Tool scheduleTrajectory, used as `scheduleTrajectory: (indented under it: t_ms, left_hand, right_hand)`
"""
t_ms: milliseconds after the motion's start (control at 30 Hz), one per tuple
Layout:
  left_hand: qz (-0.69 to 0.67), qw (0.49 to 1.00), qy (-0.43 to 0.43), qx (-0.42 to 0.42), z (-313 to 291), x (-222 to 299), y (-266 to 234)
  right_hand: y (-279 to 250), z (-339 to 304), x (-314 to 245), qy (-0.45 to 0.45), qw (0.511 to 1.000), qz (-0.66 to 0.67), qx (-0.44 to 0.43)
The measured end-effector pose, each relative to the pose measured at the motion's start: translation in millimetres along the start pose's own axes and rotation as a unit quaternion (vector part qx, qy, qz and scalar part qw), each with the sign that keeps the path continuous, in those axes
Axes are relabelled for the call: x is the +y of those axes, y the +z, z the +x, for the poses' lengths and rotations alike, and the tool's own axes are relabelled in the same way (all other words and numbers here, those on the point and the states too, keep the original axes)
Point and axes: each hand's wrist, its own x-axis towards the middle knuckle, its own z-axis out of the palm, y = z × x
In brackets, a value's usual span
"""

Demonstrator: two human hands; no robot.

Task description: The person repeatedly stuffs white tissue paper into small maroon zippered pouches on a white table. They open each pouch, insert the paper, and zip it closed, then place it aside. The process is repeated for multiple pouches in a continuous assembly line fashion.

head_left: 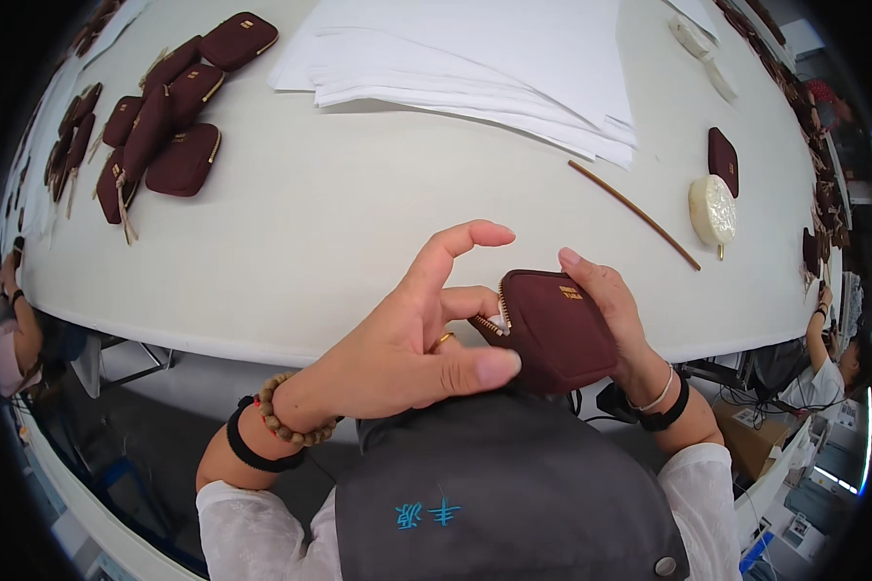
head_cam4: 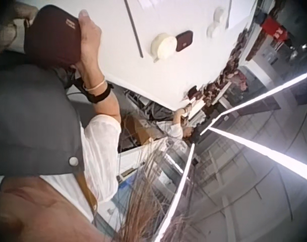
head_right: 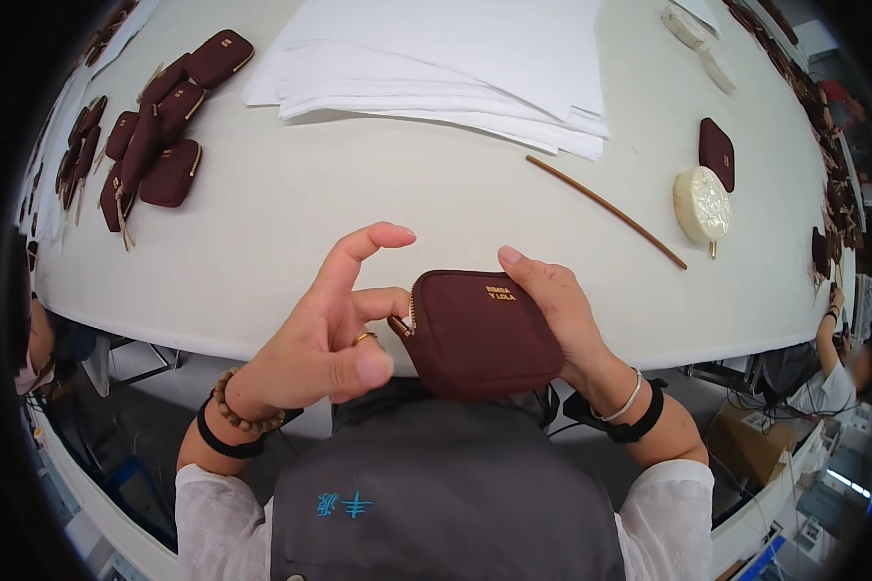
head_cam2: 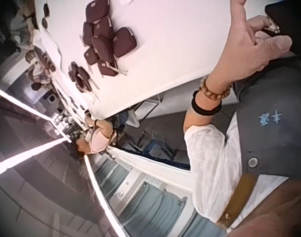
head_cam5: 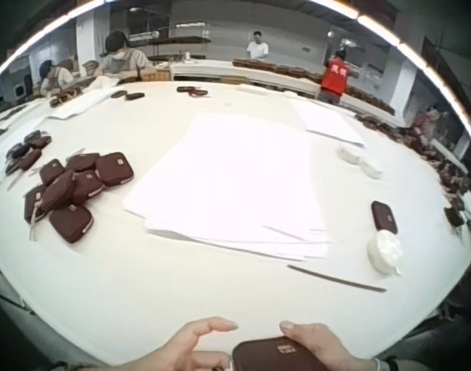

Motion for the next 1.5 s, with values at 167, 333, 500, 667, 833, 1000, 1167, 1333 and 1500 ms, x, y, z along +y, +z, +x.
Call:
scheduleTrajectory:
  t_ms: [167, 333, 500, 667, 833, 1000, 1167, 1333, 1500]
  left_hand:
    - [0.075, 0.996, -0.046, -0.022, 6, -1, 13]
    - [-0.019, 0.997, -0.048, -0.064, 2, -24, -1]
    - [-0.035, 0.997, -0.064, -0.013, 3, -12, -20]
    - [0.040, 0.981, 0.113, 0.153, 3, -23, -24]
    - [-0.064, 0.982, 0.143, 0.108, 15, -52, -1]
    - [-0.167, 0.950, 0.143, 0.220, 35, -45, -3]
    - [0.102, 0.936, 0.268, 0.203, 16, -49, -12]
    - [0.154, 0.907, 0.332, 0.207, 16, -57, -14]
    - [0.054, 0.890, 0.405, 0.202, 16, -60, -20]
  right_hand:
    - [-1, -2, 3, -0.004, 0.999, -0.034, -0.019]
    - [-5, -10, -4, -0.038, 0.995, -0.088, -0.005]
    - [-7, -2, 12, -0.046, 0.998, -0.037, -0.008]
    - [8, 3, 2, -0.038, 0.994, 0.090, 0.051]
    - [-2, 11, 14, -0.078, 0.993, 0.072, 0.048]
    - [-3, 1, 9, -0.308, 0.906, -0.291, -0.014]
    - [-84, 10, -39, -0.418, 0.549, -0.672, 0.268]
    - [-119, 16, -21, -0.311, 0.538, -0.740, 0.256]
    - [-72, -26, -13, -0.419, 0.665, -0.606, 0.120]
